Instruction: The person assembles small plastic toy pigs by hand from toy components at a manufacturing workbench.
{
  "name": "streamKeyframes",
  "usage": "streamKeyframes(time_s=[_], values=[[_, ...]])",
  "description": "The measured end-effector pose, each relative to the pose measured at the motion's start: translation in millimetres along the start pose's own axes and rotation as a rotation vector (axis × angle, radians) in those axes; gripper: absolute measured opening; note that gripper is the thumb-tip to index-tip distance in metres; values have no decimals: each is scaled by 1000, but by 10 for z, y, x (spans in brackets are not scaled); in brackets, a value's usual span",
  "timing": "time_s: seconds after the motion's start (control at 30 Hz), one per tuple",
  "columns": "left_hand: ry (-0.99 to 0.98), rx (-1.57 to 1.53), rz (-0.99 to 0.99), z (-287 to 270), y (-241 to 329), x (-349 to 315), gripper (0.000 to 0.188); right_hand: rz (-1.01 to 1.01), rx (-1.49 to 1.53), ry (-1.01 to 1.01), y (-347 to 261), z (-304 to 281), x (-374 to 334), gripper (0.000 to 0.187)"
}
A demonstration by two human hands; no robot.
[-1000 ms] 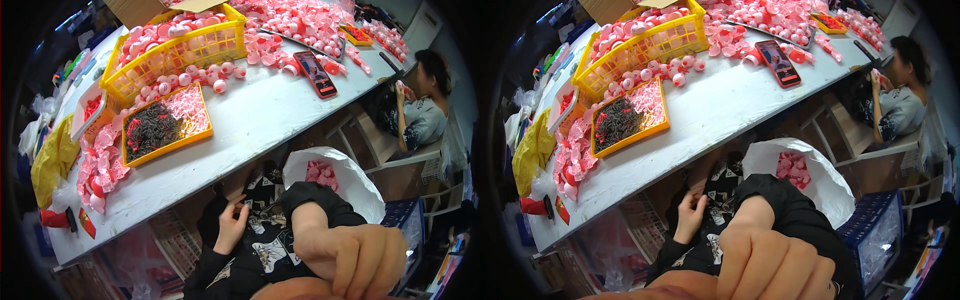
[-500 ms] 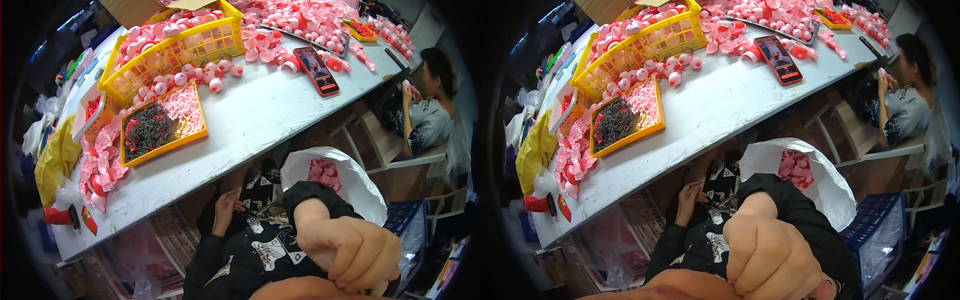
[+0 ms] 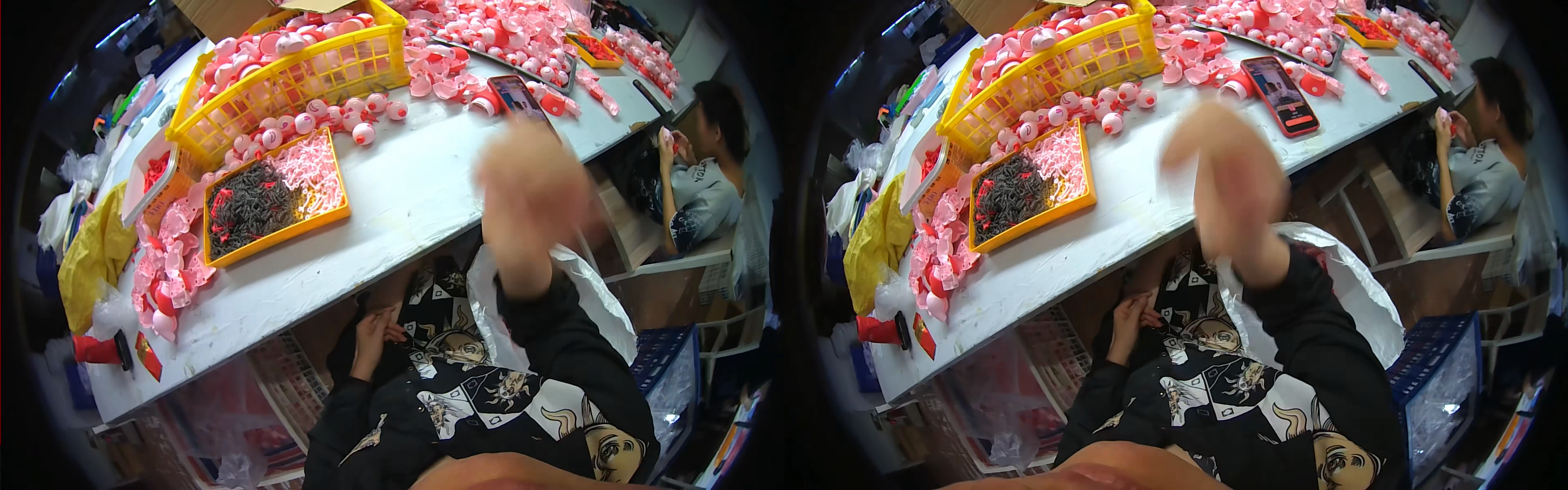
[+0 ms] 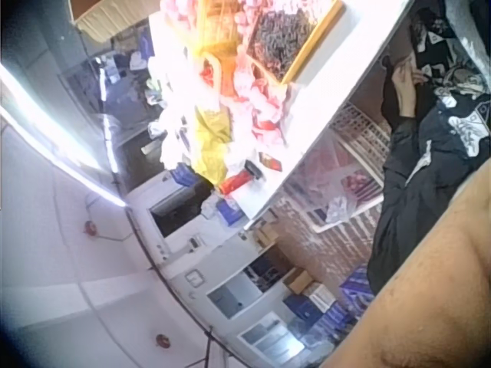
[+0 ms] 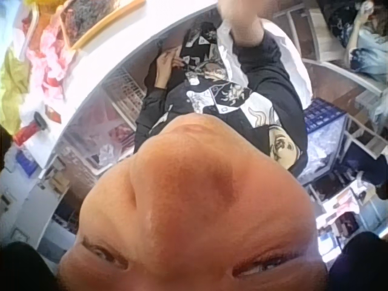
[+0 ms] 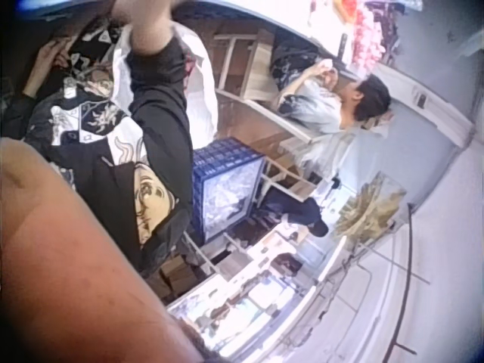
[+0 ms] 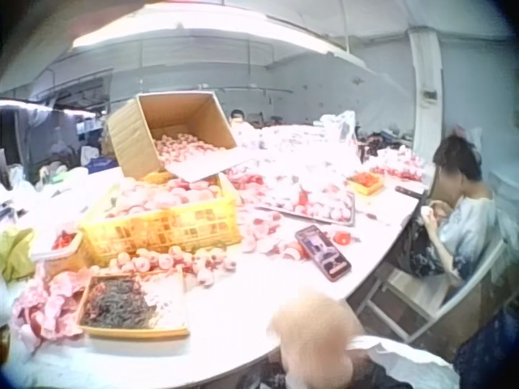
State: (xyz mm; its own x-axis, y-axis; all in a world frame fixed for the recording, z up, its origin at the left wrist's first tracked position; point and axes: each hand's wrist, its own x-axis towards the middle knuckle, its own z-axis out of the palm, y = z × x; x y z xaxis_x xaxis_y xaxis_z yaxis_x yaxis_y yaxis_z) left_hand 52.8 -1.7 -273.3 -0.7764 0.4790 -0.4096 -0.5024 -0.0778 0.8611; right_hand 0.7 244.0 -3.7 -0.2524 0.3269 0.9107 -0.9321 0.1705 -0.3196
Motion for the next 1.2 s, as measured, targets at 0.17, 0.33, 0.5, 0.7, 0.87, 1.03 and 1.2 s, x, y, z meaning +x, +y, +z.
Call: streamKeyframes(time_s=[0.17,0.33,0.5,0.7,0.87,1.03,1.2], values=[[1,-31,-10,-6,0,19,36,220,-1110,-475,1467,-654,434,38],[38,7,-29,-18,-19,32,34,-24,-1663,-860,2105,-727,310,45],[46,-16,4,14,-30,7,34,332,-1543,-979,1953,-720,390,33],[38,-28,-7,17,0,24,32,328,-1132,-995,1220,-651,128,36],[28,-27,-25,2,-15,38,34,74,-1007,-722,824,-762,158,48],[50,-43,-28,40,15,33,31,72,-1472,-514,1103,-1797,512,39],[42,-35,-22,20,-23,44,31,111,-1718,-544,1421,-2271,564,37]])
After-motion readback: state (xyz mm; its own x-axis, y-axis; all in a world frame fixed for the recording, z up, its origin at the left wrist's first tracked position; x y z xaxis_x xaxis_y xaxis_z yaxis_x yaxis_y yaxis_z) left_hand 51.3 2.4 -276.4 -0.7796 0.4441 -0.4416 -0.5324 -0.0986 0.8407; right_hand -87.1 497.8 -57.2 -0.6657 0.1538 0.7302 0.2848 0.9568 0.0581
